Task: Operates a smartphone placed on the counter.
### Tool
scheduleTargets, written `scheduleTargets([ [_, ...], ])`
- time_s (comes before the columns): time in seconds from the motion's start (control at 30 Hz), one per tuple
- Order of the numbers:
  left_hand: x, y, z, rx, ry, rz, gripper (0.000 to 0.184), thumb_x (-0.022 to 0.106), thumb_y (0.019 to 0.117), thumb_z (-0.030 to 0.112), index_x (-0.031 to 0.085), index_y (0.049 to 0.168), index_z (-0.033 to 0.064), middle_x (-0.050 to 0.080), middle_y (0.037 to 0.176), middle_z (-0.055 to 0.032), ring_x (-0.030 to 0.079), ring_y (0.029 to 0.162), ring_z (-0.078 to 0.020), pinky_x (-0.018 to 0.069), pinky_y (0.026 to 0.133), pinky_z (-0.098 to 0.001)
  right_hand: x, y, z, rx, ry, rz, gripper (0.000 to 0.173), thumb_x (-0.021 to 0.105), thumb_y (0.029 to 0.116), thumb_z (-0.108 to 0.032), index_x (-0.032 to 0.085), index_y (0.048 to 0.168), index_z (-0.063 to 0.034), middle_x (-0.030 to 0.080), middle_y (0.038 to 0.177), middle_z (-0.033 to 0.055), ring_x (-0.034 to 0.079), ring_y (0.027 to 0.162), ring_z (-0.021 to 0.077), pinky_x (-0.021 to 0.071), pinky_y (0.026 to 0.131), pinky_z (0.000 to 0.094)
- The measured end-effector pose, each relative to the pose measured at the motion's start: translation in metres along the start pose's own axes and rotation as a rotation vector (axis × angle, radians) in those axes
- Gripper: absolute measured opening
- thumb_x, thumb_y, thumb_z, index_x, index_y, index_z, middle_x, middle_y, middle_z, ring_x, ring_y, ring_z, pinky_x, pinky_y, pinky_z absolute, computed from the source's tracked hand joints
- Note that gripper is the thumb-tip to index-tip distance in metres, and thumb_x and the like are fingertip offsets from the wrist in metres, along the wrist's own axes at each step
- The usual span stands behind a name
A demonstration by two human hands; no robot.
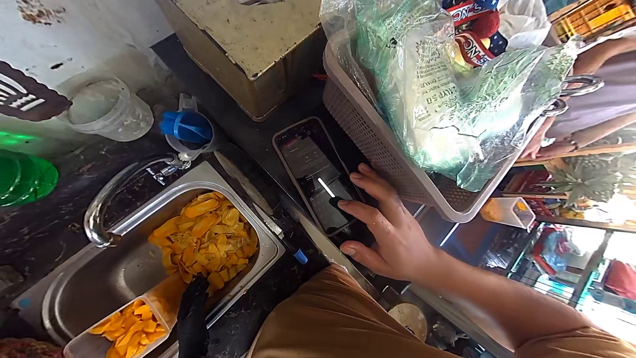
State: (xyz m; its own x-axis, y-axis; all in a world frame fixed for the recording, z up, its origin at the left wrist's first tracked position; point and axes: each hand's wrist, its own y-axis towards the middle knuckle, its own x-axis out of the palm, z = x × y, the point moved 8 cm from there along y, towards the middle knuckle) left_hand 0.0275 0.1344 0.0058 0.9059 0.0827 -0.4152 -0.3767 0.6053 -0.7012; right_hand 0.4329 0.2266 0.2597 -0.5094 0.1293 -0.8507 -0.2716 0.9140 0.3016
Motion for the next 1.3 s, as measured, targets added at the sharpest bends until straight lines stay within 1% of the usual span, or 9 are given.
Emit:
scheduleTargets([
  [0.07, 0.001, -0.004, 0.006, 0.099, -0.024, -0.037, 0.047, 0.044, 0.1063, 0.021, 0.045, 0.145, -0.0054, 0.052, 0.145, -0.0232, 0.056, 0.124, -0.0241, 0.0469, 0.1, -0.0402, 0.0, 0.0, 0.0, 0.002, 0.003, -0.002, 0.055, 0.046, 0.1031, -0.06, 0.058, 0.136, -0.018, 0.048, 0.153, 0.0192, 0.036, 0.151, 0.0354, 0.0419, 0.117, 0.0492],
  [0.13, -0.004, 0.003, -0.003, 0.331, -0.075, -0.031, 0.049, 0.046, 0.1031, 0.021, 0.049, 0.139, -0.0123, 0.057, 0.136, -0.0303, 0.063, 0.114, -0.0248, 0.0542, 0.087, -0.0346, 0.001, 0.0, 0.001, 0.004, 0.01, -0.001, 0.055, 0.047, 0.1028, -0.06, 0.058, 0.136, -0.0183, 0.047, 0.154, 0.0193, 0.035, 0.151, 0.0358, 0.0424, 0.117, 0.0495],
  [0.2, -0.004, 0.005, -0.006, 0.035, -0.09, -0.02, 0.044, 0.047, 0.1054, 0.019, 0.048, 0.144, -0.002, 0.054, 0.144, -0.0175, 0.056, 0.121, -0.0189, 0.0471, 0.098, -0.0379, 0.001, 0.0, 0.001, 0.007, 0.007, 0.001, 0.055, 0.046, 0.1025, -0.062, 0.058, 0.136, -0.0192, 0.046, 0.154, 0.0188, 0.035, 0.151, 0.0355, 0.0421, 0.117, 0.0494],
  [0.33, -0.019, 0.05, -0.074, 0.203, -0.168, -0.053, 0.053, 0.053, 0.0989, 0.033, 0.054, 0.142, 0.0028, 0.058, 0.143, -0.0128, 0.057, 0.127, -0.0206, 0.0507, 0.099, -0.0391, 0.002, 0.001, 0.0, 0.002, -0.001, -0.015, 0.057, 0.047, 0.1006, -0.065, 0.057, 0.139, -0.025, 0.042, 0.157, 0.0205, 0.03, 0.153, 0.0383, 0.0402, 0.118, 0.0531],
  [0.47, -0.019, 0.053, -0.077, 0.178, -0.172, -0.056, 0.052, 0.054, 0.099, 0.036, 0.055, 0.141, 0.005, 0.06, 0.141, -0.0104, 0.057, 0.126, -0.0195, 0.0498, 0.1, -0.0393, 0.008, 0.003, -0.002, -0.009, -0.057, -0.07, 0.06, 0.043, 0.0991, -0.071, 0.054, 0.144, -0.0325, 0.035, 0.162, 0.0213, 0.024, 0.154, 0.0401, 0.0376, 0.118, 0.0545],
  [0.77, -0.019, 0.05, -0.073, 0.188, -0.162, -0.049, 0.054, 0.053, 0.0986, 0.038, 0.055, 0.142, 0.0056, 0.06, 0.141, -0.0103, 0.058, 0.127, -0.0192, 0.0504, 0.1, -0.039, 0.013, 0.004, -0.004, -0.018, -0.125, -0.131, 0.06, 0.04, 0.0975, -0.075, 0.051, 0.147, -0.0427, 0.031, 0.164, 0.0207, 0.02, 0.155, 0.0418, 0.0349, 0.119, 0.0559],
  [0.83, -0.019, 0.05, -0.073, 0.204, -0.147, -0.051, 0.055, 0.052, 0.0976, 0.037, 0.055, 0.142, 0.0047, 0.059, 0.142, -0.0113, 0.057, 0.128, -0.0208, 0.0501, 0.101, -0.0415, 0.01, 0.004, -0.003, -0.005, -0.094, -0.106, 0.06, 0.041, 0.0981, -0.073, 0.053, 0.146, -0.0391, 0.032, 0.164, 0.0201, 0.021, 0.155, 0.041, 0.0352, 0.119, 0.0555],
  [1.0, -0.019, 0.05, -0.073, 0.206, -0.131, -0.057, 0.055, 0.05, 0.098, 0.036, 0.054, 0.142, 0.0039, 0.058, 0.143, -0.0119, 0.056, 0.129, -0.0206, 0.0494, 0.101, -0.0412, -0.001, -0.001, 0.004, 0.042, 0.049, 0.024, 0.053, 0.052, 0.1012, -0.058, 0.057, 0.131, -0.0153, 0.045, 0.155, 0.0186, 0.036, 0.151, 0.0338, 0.041, 0.118, 0.0503],
  [1.3, -0.019, 0.05, -0.073, 0.189, -0.114, -0.048, 0.054, 0.052, 0.0992, 0.037, 0.054, 0.143, 0.0045, 0.059, 0.143, -0.0117, 0.057, 0.128, -0.0203, 0.0496, 0.102, -0.0412, -0.007, -0.006, 0.006, 0.121, 0.071, 0.024, 0.053, 0.055, 0.1032, -0.049, 0.058, 0.133, -0.006, 0.055, 0.148, 0.0193, 0.046, 0.145, 0.031, 0.0462, 0.116, 0.0446],
])
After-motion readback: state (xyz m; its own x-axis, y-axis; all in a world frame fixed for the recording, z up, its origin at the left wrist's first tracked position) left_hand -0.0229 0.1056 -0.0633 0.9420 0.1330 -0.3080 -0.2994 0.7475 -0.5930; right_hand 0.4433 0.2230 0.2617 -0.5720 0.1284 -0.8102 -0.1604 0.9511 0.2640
